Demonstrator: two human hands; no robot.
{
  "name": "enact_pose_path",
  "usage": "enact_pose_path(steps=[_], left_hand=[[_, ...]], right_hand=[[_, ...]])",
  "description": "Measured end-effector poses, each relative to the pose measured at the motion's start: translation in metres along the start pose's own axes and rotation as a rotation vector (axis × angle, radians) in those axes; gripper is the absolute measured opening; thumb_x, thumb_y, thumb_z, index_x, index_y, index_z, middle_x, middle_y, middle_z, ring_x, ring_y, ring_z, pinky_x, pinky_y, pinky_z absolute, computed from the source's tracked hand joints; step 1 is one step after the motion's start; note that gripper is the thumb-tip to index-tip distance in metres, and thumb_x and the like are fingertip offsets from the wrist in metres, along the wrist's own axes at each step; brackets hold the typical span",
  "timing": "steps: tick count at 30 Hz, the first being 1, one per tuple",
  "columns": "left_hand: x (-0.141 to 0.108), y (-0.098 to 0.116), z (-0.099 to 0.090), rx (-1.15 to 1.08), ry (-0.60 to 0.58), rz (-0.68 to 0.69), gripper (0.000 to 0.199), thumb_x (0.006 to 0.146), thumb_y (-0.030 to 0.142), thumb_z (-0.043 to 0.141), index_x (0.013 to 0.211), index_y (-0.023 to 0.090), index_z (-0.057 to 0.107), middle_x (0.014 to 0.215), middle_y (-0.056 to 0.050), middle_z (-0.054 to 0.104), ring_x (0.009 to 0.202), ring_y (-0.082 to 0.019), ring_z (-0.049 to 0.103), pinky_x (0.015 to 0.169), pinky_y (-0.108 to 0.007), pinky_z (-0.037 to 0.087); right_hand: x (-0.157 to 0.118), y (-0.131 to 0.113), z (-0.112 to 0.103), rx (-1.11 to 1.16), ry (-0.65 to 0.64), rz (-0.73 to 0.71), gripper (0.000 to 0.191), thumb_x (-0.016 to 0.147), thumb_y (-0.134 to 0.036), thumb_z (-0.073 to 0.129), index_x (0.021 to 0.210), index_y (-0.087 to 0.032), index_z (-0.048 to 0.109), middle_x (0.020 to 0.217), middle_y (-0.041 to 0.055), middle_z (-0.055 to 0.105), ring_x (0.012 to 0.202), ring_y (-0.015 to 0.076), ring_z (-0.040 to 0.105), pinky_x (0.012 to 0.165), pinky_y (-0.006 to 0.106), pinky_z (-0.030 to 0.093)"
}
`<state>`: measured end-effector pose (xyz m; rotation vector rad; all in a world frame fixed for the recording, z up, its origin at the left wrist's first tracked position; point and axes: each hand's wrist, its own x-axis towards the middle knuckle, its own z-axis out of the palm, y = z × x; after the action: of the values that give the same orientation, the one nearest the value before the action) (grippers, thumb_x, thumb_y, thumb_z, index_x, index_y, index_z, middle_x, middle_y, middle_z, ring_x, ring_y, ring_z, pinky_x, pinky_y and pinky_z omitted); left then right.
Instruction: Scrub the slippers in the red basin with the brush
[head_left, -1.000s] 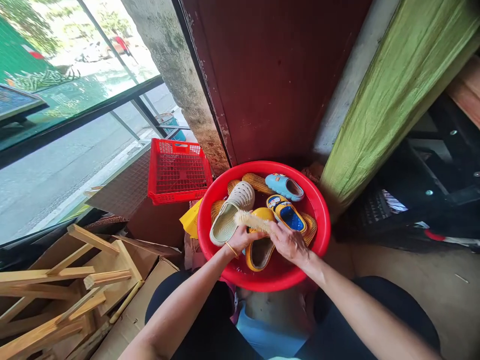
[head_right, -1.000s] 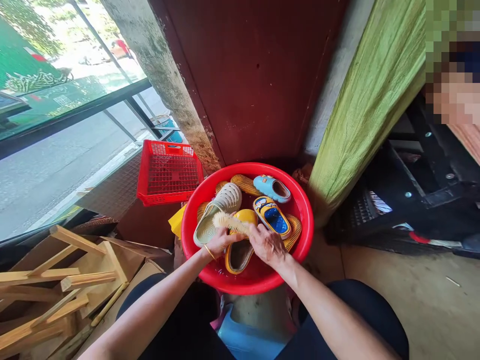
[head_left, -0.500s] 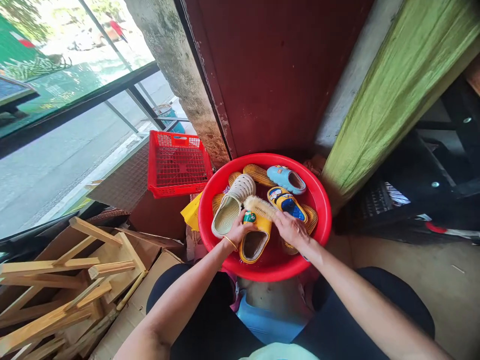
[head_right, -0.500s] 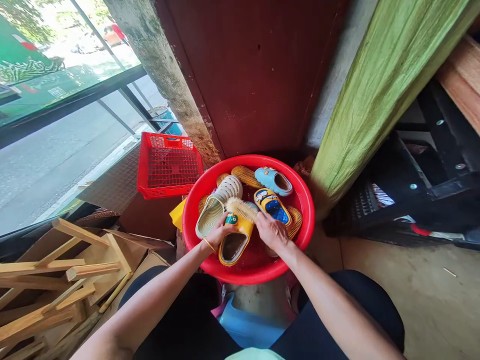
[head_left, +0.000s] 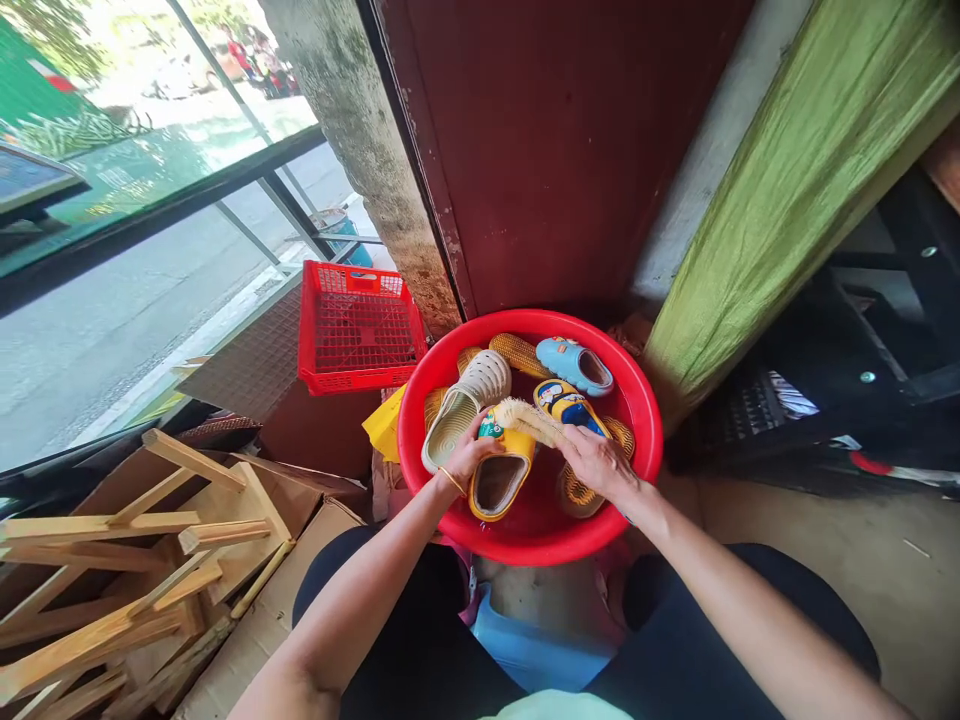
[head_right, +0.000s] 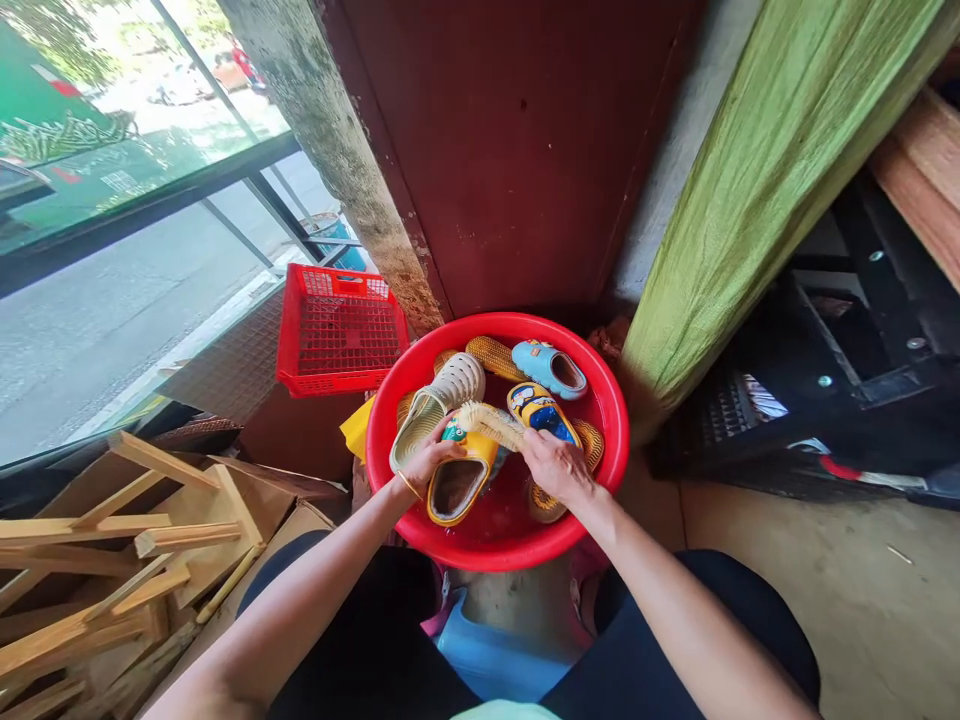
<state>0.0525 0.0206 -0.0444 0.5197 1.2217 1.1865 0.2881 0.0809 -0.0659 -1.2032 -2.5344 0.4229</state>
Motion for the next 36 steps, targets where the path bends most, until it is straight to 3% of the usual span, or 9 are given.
enact_pose_path(steps=[6, 12, 16, 22, 25, 28, 33, 36], left_hand=[[0.008, 0.005, -0.006, -0.019, 0.075, 0.051, 0.097, 0.055, 0.02, 0.074, 0.148, 0.023, 0.047, 0.106, -0.005, 0.072, 0.085, -0.021, 0.07, 0.076, -0.031, 0.057], [0.015, 0.008, -0.004, -0.031, 0.125, 0.1, 0.093, 0.056, 0.021, 0.073, 0.146, 0.023, 0.049, 0.106, -0.004, 0.071, 0.087, -0.021, 0.07, 0.079, -0.032, 0.057], [0.013, 0.004, 0.0, -0.026, 0.09, 0.082, 0.093, 0.056, 0.02, 0.073, 0.145, 0.024, 0.048, 0.108, -0.004, 0.071, 0.085, -0.02, 0.068, 0.074, -0.03, 0.056], [0.009, -0.013, 0.014, 0.086, 0.04, 0.044, 0.091, 0.059, 0.023, 0.074, 0.146, 0.022, 0.048, 0.106, -0.004, 0.07, 0.082, -0.019, 0.066, 0.073, -0.029, 0.055], [0.007, -0.02, 0.022, 0.216, -0.01, 0.103, 0.096, 0.059, 0.024, 0.077, 0.15, 0.023, 0.044, 0.116, -0.005, 0.069, 0.094, -0.023, 0.066, 0.085, -0.034, 0.055], [0.004, -0.021, 0.026, 0.424, -0.013, 0.278, 0.102, 0.057, 0.023, 0.082, 0.151, 0.022, 0.042, 0.128, -0.007, 0.066, 0.112, -0.028, 0.063, 0.102, -0.041, 0.049], [0.0, -0.018, 0.026, 0.623, 0.018, 0.47, 0.087, 0.061, 0.03, 0.087, 0.14, 0.022, 0.051, 0.125, -0.008, 0.066, 0.116, -0.03, 0.061, 0.107, -0.042, 0.044], [0.0, -0.02, 0.025, 0.631, 0.099, 0.494, 0.069, 0.066, 0.034, 0.086, 0.127, 0.021, 0.056, 0.114, -0.007, 0.068, 0.108, -0.029, 0.063, 0.103, -0.041, 0.046]], right_hand=[[-0.009, 0.01, -0.021, 0.035, -0.063, 0.059, 0.03, 0.103, -0.035, 0.038, 0.097, -0.021, 0.064, 0.085, 0.0064, 0.072, 0.069, 0.0167, 0.061, 0.059, 0.028, 0.03], [-0.012, 0.013, -0.041, 0.063, -0.159, 0.065, 0.025, 0.101, -0.037, 0.043, 0.096, -0.024, 0.065, 0.078, 0.003, 0.072, 0.065, 0.0161, 0.062, 0.058, 0.027, 0.031], [-0.007, 0.003, -0.025, 0.047, -0.145, 0.047, 0.025, 0.102, -0.032, 0.042, 0.103, -0.023, 0.066, 0.091, 0.0054, 0.076, 0.076, 0.0171, 0.066, 0.062, 0.026, 0.036], [0.02, -0.016, 0.004, -0.018, -0.063, 0.185, 0.031, 0.105, -0.031, 0.037, 0.113, -0.02, 0.065, 0.099, 0.0099, 0.076, 0.084, 0.02, 0.069, 0.064, 0.027, 0.039], [0.037, -0.009, 0.003, 0.021, 0.008, 0.284, 0.03, 0.104, -0.033, 0.039, 0.112, -0.02, 0.065, 0.1, 0.0107, 0.076, 0.087, 0.0217, 0.07, 0.068, 0.028, 0.041], [0.046, 0.002, -0.004, 0.1, 0.102, 0.38, 0.031, 0.103, -0.037, 0.041, 0.114, -0.019, 0.063, 0.104, 0.012, 0.076, 0.092, 0.0244, 0.07, 0.073, 0.03, 0.045], [0.038, -0.008, -0.009, 0.239, 0.216, 0.226, 0.039, 0.104, -0.038, 0.037, 0.131, -0.019, 0.057, 0.128, 0.0142, 0.071, 0.115, 0.0258, 0.066, 0.092, 0.034, 0.05], [0.024, -0.032, -0.005, 0.215, 0.171, 0.075, 0.043, 0.104, -0.034, 0.036, 0.139, -0.018, 0.056, 0.13, 0.0142, 0.069, 0.116, 0.0251, 0.065, 0.093, 0.034, 0.052]])
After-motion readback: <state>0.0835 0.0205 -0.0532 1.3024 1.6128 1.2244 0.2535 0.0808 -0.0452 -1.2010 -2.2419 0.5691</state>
